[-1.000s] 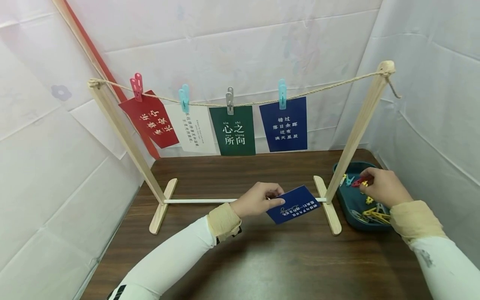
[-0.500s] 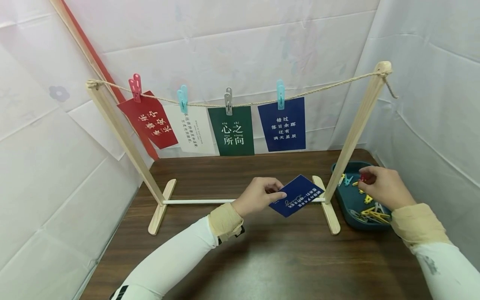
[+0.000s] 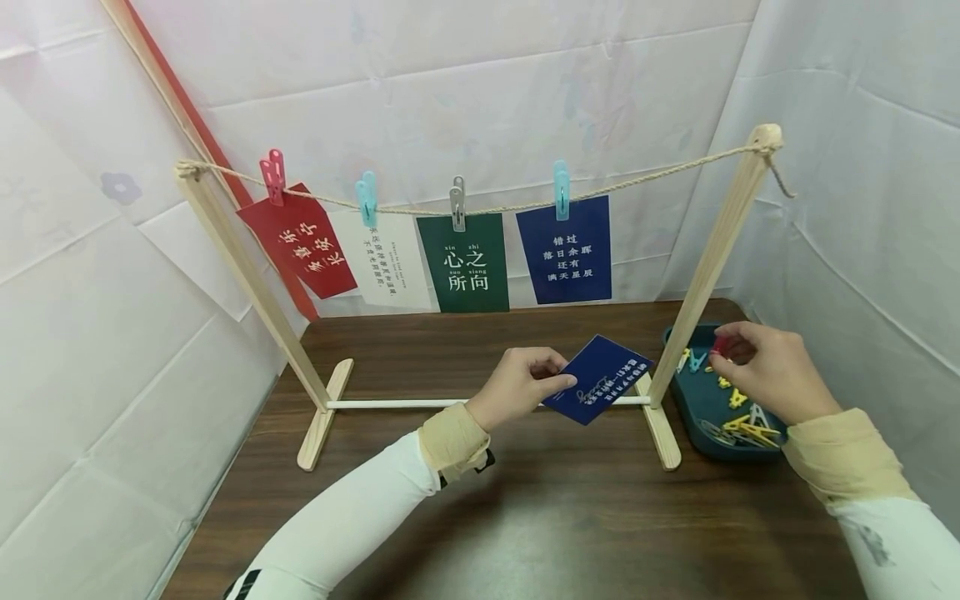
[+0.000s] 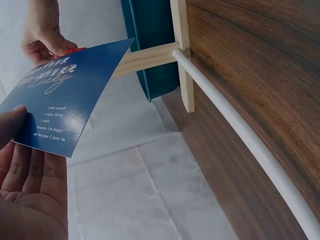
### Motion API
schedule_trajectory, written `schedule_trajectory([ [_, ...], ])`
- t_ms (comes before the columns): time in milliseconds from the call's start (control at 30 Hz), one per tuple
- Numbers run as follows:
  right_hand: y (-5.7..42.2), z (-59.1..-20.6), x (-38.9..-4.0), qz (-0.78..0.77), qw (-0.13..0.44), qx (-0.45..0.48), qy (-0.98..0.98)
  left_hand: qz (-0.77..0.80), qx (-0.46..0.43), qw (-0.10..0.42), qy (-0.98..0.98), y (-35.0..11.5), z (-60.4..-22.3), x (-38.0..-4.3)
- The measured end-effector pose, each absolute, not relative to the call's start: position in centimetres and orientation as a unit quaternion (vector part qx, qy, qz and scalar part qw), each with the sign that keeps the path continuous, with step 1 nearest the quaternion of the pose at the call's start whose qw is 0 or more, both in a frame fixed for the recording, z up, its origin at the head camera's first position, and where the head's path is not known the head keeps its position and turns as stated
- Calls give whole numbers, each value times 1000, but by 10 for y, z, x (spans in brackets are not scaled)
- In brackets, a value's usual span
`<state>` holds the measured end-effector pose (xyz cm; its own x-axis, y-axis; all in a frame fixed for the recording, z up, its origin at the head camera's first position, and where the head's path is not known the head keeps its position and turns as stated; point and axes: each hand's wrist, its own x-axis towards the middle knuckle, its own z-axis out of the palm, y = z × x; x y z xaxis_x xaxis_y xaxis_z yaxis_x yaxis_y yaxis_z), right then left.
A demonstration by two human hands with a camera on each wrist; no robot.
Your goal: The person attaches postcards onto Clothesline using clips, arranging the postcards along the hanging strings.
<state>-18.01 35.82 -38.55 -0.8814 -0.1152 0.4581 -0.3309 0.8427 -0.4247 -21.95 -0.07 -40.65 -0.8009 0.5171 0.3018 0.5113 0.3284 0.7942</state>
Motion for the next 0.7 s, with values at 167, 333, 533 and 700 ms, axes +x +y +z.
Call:
schedule_trajectory([
  [167,354,-377,-176,247,237,135,-930,508,312,-12,803,1,-401,-218],
  [333,351,-371,-173,236,250,143,-928,516,310,-34,798,3,-396,-215],
  [533,345,-365,-173,226,265,151,-925,533,303,-29,790,7,-391,-214],
  [700,340,-359,-173,230,279,160,-919,532,305,-35,789,9,-386,-215],
])
